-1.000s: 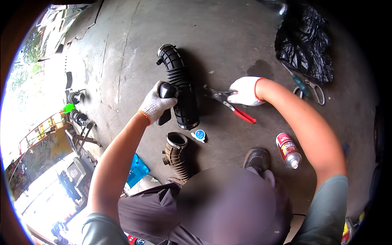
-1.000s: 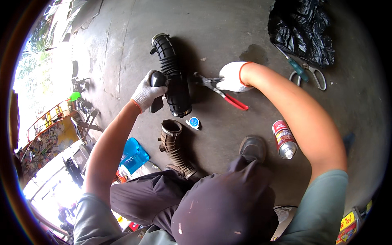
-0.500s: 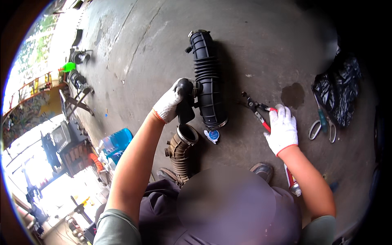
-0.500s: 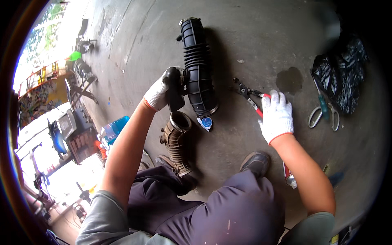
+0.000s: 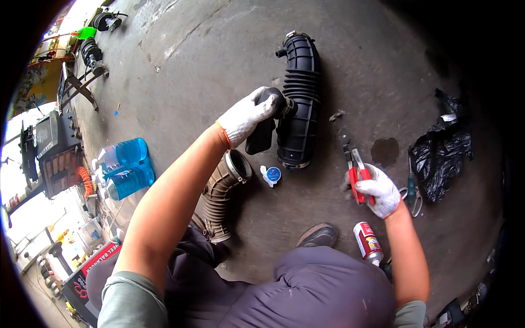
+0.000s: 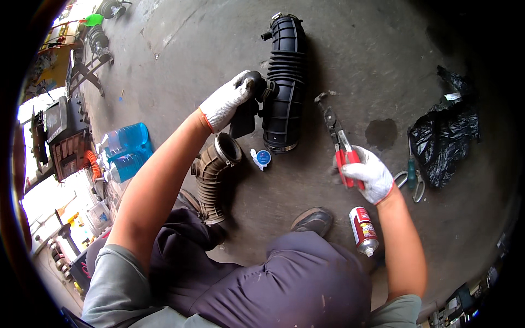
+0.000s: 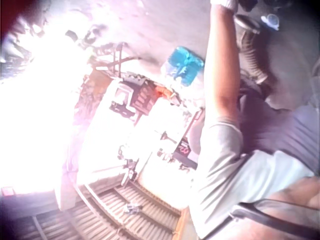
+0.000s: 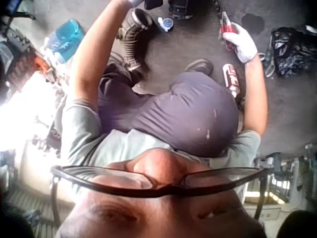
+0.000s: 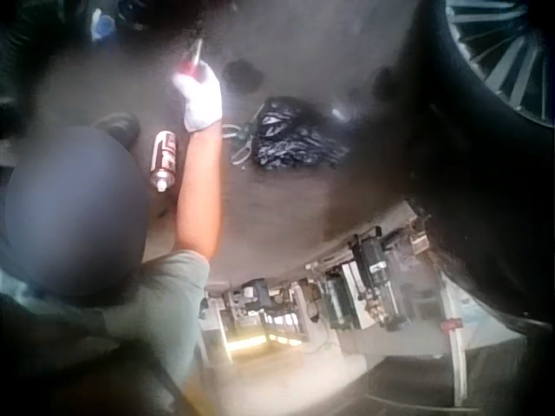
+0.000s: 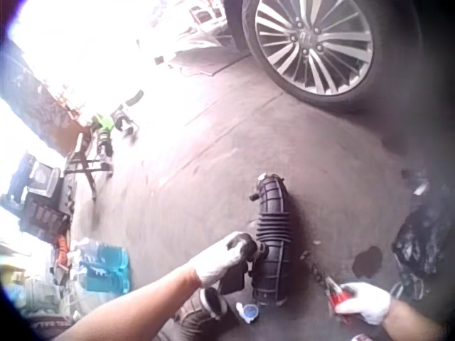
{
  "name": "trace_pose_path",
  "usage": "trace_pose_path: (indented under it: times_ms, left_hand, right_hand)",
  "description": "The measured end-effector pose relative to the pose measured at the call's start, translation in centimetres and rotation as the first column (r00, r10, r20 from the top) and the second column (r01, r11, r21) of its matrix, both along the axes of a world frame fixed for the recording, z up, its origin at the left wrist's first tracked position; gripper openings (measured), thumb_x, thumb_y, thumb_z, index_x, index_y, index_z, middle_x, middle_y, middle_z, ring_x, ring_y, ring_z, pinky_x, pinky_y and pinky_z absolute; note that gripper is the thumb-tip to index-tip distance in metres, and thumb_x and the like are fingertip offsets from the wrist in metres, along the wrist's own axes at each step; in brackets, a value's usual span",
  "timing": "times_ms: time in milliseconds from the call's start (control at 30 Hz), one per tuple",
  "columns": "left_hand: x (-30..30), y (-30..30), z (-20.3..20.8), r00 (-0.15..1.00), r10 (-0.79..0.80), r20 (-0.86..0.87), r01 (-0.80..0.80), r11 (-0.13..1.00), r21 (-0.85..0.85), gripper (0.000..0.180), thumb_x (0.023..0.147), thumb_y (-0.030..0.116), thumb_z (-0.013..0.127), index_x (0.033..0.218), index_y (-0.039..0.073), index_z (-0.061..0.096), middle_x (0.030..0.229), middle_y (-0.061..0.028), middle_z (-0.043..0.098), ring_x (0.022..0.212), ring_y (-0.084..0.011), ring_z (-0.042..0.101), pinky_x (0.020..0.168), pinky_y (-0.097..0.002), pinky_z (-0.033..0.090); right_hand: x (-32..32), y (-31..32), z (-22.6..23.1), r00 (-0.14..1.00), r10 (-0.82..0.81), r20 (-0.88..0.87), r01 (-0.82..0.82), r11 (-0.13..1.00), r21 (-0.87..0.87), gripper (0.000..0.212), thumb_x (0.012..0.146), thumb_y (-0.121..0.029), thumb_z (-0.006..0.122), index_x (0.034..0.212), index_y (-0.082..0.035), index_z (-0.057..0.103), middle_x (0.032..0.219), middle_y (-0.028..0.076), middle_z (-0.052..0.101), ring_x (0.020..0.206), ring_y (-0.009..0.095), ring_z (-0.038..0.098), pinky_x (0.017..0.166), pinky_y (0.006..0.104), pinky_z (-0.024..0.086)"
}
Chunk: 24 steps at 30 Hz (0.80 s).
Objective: The person retrieves a spray can and applies lubricant to a black air intake hose. They then sit on the floor and use pliers to attach metal clamps to both ends of the hose, securing it in place.
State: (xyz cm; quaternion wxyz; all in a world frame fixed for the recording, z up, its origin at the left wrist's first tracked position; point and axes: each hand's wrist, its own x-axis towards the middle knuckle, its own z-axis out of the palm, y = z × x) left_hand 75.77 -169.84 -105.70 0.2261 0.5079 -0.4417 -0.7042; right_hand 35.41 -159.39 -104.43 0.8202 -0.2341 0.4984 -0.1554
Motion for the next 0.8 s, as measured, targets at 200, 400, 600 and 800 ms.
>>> trace_pose_path:
  times_ms: [200, 400, 600, 800]
  left_hand:
    - [-0.5, -0.1, 0.4, 0.997, -0.014, 0.078, 0.015, 1.0, -0.011, 0.076, 0.103, 0.067, 0.072, 0.147, 0.006, 0.063, 0.13, -0.0069, 0.07, 0.118, -0.0166, 0.06, 0.109, -0.0366, 0.049]
    - [-1.6, 0.2, 0.8, 0.995, 0.012, 0.094, -0.007, 0.998, -0.062, 0.071, 0.106, 0.067, 0.067, 0.143, 0.007, 0.063, 0.124, -0.0041, 0.068, 0.11, -0.0146, 0.059, 0.102, -0.0343, 0.051]
    - [-1.8, 0.0, -0.1, 0.979, 0.038, 0.2, -0.027, 0.998, -0.056, 0.087, 0.103, 0.066, 0.071, 0.156, 0.0, 0.054, 0.137, -0.0127, 0.068, 0.122, -0.0196, 0.062, 0.11, -0.0354, 0.05]
    - [-2.7, 0.1, 0.0, 0.962, 0.07, 0.264, -0.047, 0.995, -0.091, 0.083, 0.104, 0.063, 0.071, 0.156, 0.001, 0.055, 0.138, -0.0127, 0.069, 0.122, -0.0186, 0.063, 0.11, -0.0351, 0.05]
  right_hand:
    - [3.3, 0.8, 4.2, 0.983, -0.007, 0.185, 0.078, 0.923, -0.378, 0.069, 0.084, -0.029, 0.085, 0.142, 0.004, 0.069, 0.148, 0.022, 0.067, 0.135, 0.038, 0.068, 0.114, 0.0499, 0.056]
    - [8.2, -0.8, 6.0, 0.208, -0.273, -0.939, -0.916, 0.282, -0.285, 0.045, 0.09, -0.017, 0.074, 0.135, -0.011, 0.072, 0.156, 0.02, 0.054, 0.157, 0.042, 0.041, 0.128, 0.0701, 0.028]
    - [11.4, -0.2, 6.7, -0.116, -0.235, -0.965, -0.953, 0.3, 0.042, 0.042, 0.108, -0.03, 0.058, 0.147, -0.018, 0.069, 0.175, 0.015, 0.044, 0.167, 0.039, 0.031, 0.13, 0.0718, 0.022]
    - [13.0, 0.4, 4.3, -0.12, -0.319, -0.94, -0.922, 0.388, -0.014, 0.048, 0.096, -0.023, 0.067, 0.144, -0.015, 0.072, 0.174, 0.018, 0.043, 0.164, 0.041, 0.033, 0.129, 0.0715, 0.024]
